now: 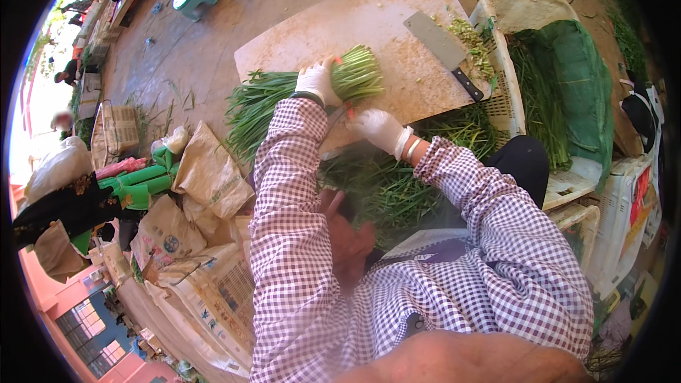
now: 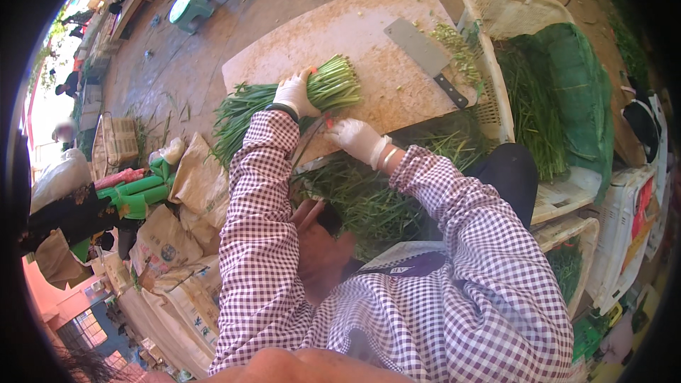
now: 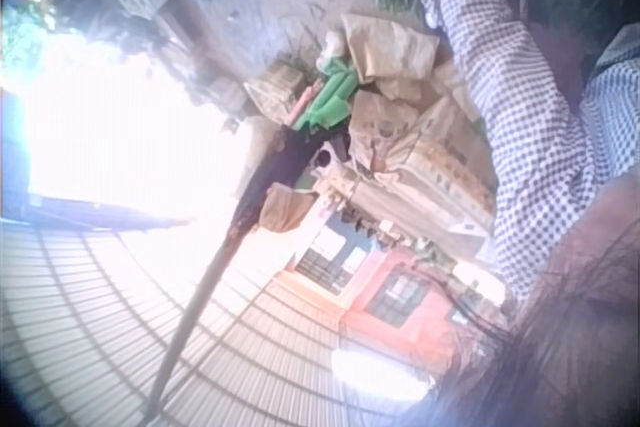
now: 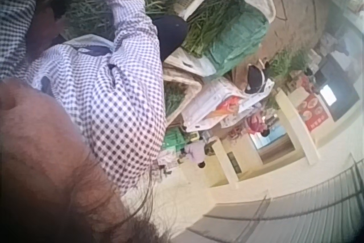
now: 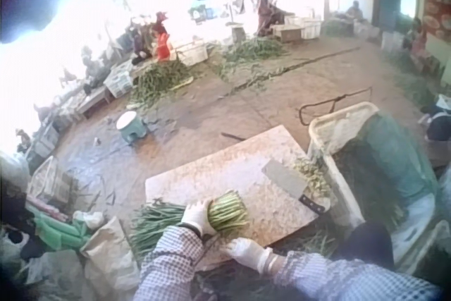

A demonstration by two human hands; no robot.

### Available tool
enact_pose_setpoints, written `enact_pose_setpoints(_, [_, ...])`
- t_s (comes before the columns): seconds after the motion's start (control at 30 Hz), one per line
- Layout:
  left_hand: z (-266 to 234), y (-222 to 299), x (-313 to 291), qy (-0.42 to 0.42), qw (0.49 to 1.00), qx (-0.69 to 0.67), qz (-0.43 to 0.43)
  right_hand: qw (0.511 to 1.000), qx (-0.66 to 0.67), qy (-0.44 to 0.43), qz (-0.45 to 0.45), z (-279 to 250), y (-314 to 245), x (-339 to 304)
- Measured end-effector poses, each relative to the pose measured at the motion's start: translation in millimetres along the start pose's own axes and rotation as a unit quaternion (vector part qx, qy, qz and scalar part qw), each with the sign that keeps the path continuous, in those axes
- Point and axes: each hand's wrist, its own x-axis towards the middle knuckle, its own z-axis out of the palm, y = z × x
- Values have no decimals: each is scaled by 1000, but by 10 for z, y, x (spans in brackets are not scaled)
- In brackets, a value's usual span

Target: The person sorts through a bundle of chives by hand, ties it with a red ribbon, and uses a knife to trim the root ends before placing the bundle into a crate.

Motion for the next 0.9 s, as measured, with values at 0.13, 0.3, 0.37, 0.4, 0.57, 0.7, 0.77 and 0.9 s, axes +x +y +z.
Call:
enact_pose_setpoints(0.13, [-56, 13, 5, -18, 1000, 1, -5, 1000, 15, -15, 6, -102, -1, -128])
enact_pose_setpoints(0.3, [50, -30, 50, -10, 1000, 4, -12, 981, 89, 148, 94, -236, -136, 444])
enact_pose_setpoints(0.37, [48, -34, 49, -10, 1000, -8, -9, 980, 90, 122, 132, -308, -82, 653])
enact_pose_setpoints(0.4, [30, -45, 47, -19, 1000, -11, -6, 979, 90, 109, 150, -328, -40, 739])
enact_pose_setpoints(0.57, [-139, -46, 105, -92, 995, -35, 13, 943, 142, 54, 295, -316, 280, 1013])
enact_pose_setpoints(0.7, [-127, -185, 55, -106, 990, -83, 34, 924, 171, -29, 341, -427, 230, 1125])
enact_pose_setpoints(0.77, [-118, -130, 14, -82, 994, -73, 25, 916, 187, -26, 355, -443, 212, 1152])
enact_pose_setpoints(0.9, [76, -12, 22, -9, 999, -32, -22, 953, 138, -6, 271, -423, 222, 1149])
